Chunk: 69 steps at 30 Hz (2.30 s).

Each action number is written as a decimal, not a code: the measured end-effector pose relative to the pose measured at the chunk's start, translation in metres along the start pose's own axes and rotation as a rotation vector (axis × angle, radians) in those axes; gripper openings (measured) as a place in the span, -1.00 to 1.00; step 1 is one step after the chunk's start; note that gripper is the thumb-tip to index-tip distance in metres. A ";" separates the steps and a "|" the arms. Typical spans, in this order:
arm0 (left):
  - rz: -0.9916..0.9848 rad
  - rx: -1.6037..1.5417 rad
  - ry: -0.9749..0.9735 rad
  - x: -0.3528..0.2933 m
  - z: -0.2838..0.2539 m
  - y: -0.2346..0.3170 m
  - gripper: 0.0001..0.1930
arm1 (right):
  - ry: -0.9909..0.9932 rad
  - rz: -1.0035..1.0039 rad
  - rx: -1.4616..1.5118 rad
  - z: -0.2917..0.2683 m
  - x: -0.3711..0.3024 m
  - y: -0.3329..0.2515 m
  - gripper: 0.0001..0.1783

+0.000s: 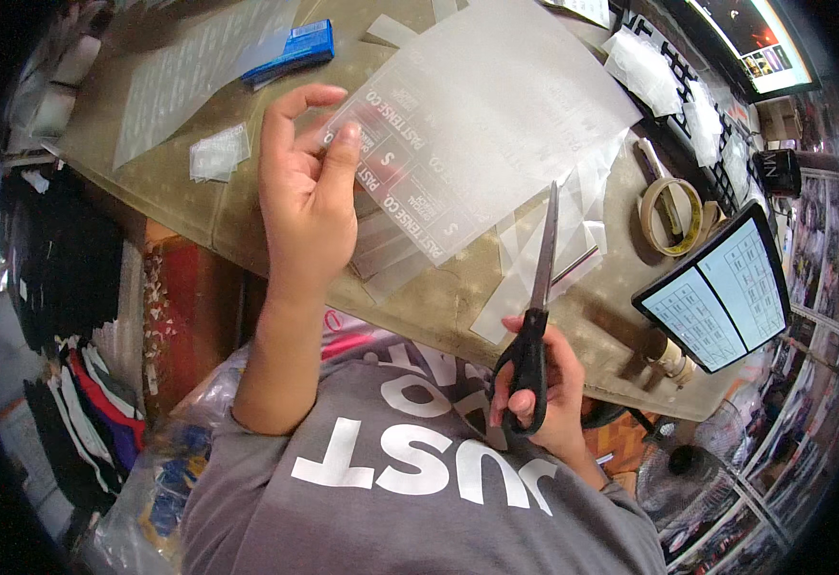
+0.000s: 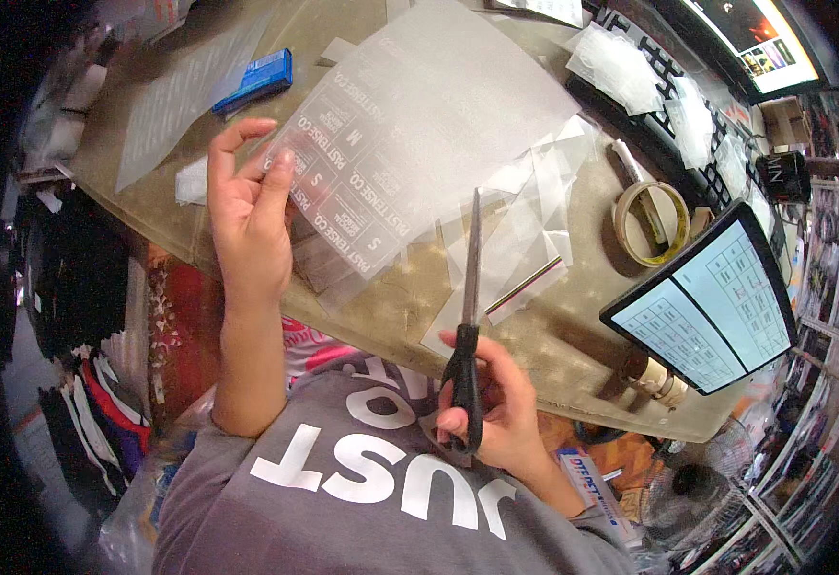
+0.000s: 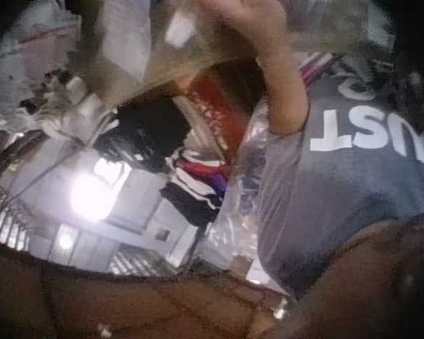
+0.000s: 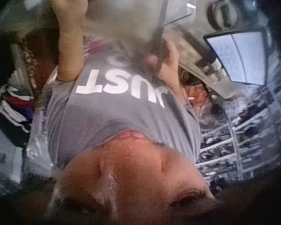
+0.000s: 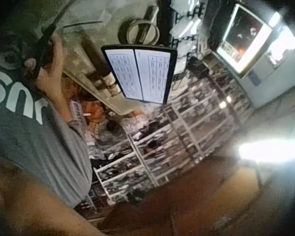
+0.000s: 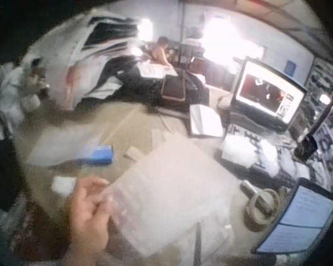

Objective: The person uses scissors to cut individual labels from a transparent sheet. They repeatedly pick up the sheet, cut out one label at a time, and place the cut pieces on the table. The process continues throughout the clip with consistent hand movements and tool use.

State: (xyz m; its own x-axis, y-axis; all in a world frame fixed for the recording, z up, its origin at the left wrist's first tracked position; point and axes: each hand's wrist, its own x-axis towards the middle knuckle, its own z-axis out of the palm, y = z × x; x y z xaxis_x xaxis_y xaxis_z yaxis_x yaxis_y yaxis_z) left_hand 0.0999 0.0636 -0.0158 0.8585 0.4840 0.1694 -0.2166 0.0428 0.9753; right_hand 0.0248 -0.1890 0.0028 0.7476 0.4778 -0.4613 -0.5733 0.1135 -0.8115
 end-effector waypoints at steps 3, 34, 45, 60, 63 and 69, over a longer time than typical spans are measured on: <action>-0.010 0.130 -0.107 0.012 -0.009 0.012 -0.80 | -0.076 0.038 0.023 -0.002 -0.007 0.010 -0.02; -0.495 -0.080 -0.440 -0.027 -0.016 0.017 -0.37 | -0.214 -0.033 -0.137 0.032 0.017 0.036 -0.05; -0.473 -0.092 -0.444 -0.029 -0.017 0.016 -0.37 | -0.186 -0.046 -0.176 0.033 0.018 0.034 -0.08; -0.489 -0.097 -0.445 -0.028 -0.018 0.017 -0.37 | -0.177 -0.081 -0.215 0.036 0.016 0.035 -0.17; -0.493 -0.100 -0.450 -0.028 -0.018 0.017 -0.38 | -0.175 -0.103 -0.234 0.035 0.016 0.035 -0.21; -0.495 -0.102 -0.461 -0.028 -0.018 0.015 -0.37 | -0.153 -0.086 -0.231 0.035 0.015 0.037 -0.24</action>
State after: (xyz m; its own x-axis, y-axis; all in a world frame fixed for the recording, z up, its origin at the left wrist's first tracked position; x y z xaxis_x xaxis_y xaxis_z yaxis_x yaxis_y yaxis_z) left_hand 0.0639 0.0665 -0.0084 0.9731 -0.0342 -0.2279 0.2290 0.2559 0.9392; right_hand 0.0028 -0.1477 -0.0216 0.7206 0.6031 -0.3420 -0.4052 -0.0340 -0.9136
